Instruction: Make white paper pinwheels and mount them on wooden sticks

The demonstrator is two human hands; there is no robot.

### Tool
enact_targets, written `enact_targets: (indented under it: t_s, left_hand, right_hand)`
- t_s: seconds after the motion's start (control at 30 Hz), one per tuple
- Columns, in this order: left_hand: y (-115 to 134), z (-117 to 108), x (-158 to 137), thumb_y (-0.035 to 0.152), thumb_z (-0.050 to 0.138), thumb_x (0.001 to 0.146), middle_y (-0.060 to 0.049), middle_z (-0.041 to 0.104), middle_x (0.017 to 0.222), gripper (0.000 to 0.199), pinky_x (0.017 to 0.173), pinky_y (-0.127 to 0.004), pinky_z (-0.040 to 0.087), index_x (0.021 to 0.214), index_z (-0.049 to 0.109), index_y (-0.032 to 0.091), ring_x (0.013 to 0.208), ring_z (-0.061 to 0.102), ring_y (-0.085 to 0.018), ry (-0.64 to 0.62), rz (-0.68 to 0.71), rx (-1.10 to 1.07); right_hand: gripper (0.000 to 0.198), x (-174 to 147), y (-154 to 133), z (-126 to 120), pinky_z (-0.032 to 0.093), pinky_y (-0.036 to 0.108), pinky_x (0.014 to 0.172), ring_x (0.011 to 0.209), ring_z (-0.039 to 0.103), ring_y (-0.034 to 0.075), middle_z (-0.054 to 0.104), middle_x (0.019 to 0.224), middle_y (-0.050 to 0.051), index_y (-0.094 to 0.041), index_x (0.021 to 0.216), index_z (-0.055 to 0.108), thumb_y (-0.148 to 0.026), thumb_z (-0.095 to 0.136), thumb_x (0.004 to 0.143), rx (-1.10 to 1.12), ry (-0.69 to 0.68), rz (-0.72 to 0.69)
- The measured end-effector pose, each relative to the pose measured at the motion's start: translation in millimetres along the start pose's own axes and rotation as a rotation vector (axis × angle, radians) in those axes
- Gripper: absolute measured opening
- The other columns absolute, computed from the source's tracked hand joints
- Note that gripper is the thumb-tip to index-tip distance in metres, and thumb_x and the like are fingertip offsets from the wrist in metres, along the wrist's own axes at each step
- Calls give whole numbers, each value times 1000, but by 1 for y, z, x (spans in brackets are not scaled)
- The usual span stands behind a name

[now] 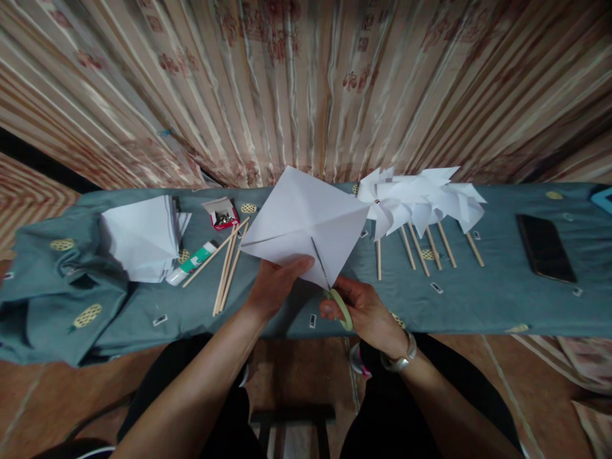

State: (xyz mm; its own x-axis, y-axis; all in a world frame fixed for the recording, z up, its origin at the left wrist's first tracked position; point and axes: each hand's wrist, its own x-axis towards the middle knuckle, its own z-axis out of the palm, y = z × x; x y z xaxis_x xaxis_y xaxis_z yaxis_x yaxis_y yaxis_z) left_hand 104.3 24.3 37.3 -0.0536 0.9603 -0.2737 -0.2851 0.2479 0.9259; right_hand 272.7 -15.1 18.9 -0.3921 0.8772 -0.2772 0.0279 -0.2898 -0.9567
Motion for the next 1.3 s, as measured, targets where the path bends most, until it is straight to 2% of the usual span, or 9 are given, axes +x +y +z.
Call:
enact_targets:
  t_s: [0.53, 0.63, 0.9, 1.1, 1.3]
  left_hand:
    - [-4, 0, 1, 22, 81, 54, -4, 73, 80, 26, 72, -31, 51, 77, 71, 15, 74, 63, -18, 0, -3, -45]
    - [-3, 0, 1, 23, 83, 53, -4, 72, 78, 27, 71, -31, 51, 76, 71, 14, 72, 63, -18, 7, -8, -47]
    - [-4, -1, 1, 23, 81, 55, -4, 72, 77, 22, 70, -31, 51, 72, 70, 15, 71, 63, -18, -19, 5, -44]
    - [-1, 1, 0, 23, 81, 55, -4, 72, 77, 25, 70, -31, 50, 76, 70, 15, 70, 63, -18, -6, -21, -38]
    - [-2, 1, 0, 24, 81, 56, -3, 72, 75, 24, 68, -30, 51, 75, 71, 14, 70, 63, -18, -20, -12, -34]
  right_hand:
    - [28, 0, 3, 0, 40, 19, 55, 61, 52, 9, 59, 68, -4, -18, 89, 70, -41, 78, 74, -17, 20, -33]
    - [30, 0, 2, 0, 41, 19, 56, 62, 52, 10, 60, 69, -4, -19, 92, 71, -41, 79, 74, -3, 12, -33]
    - [33, -1, -4, 3, 42, 19, 54, 59, 53, 10, 59, 63, -4, -18, 88, 71, -44, 80, 70, -2, 34, 33]
    - [33, -1, -5, 4, 43, 19, 54, 57, 55, 10, 60, 61, -4, -18, 85, 71, -45, 80, 70, -13, 51, 31]
    - [34, 0, 0, 3, 42, 21, 54, 57, 55, 11, 63, 64, -3, -19, 90, 72, -48, 78, 72, -19, 41, 15]
